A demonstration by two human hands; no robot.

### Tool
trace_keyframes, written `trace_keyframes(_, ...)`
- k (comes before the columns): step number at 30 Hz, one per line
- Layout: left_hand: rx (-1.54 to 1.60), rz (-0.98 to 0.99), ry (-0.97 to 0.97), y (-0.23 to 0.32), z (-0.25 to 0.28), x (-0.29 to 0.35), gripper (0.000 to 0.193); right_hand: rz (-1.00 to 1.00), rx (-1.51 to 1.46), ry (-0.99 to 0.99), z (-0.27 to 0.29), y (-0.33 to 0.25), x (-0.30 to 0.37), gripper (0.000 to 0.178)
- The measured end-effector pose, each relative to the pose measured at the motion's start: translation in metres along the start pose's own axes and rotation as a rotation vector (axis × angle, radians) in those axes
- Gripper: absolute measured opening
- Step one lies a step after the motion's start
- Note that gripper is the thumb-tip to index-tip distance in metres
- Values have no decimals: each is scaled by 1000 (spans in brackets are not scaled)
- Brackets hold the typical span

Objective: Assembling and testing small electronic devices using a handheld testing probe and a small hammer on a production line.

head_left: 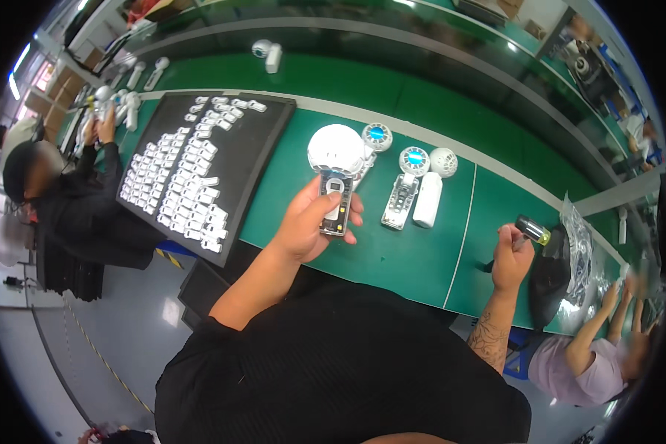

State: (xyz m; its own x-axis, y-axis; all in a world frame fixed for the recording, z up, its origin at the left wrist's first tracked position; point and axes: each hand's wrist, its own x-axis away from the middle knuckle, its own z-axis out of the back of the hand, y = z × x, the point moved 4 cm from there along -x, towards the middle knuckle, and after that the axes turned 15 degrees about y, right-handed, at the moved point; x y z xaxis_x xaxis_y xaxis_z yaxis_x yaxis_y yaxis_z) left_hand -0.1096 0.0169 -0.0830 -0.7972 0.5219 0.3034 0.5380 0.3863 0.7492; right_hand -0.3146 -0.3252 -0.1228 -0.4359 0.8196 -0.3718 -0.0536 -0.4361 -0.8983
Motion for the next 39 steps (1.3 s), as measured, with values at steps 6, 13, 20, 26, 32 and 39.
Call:
trace_keyframes(6, -26, -15, 149, -7, 28, 17, 30, -37, -217, 24, -18, -2, 0, 20)
trace_keyframes(13, 11, -17, 118, -7, 28, 59, 31, 183, -139, -78, -33, 10, -15, 23)
trace_keyframes(20, 90, -202, 6, -8, 54, 85, 54, 246, -52, -131, -47, -3, -21, 21)
trace_keyframes(26, -74, 145, 206, -7, 67, 83, 68, 232, -16, -114, -46, -6, -19, 17)
trace_keyframes(32, -237, 214, 34, 11, 75, 9, 50, 90, -78, -72, -44, -10, -17, 15)
trace_keyframes(39, -578, -162, 323, 70, 43, -192, 45, 46, -158, 29, -29, 17, -21, 19)
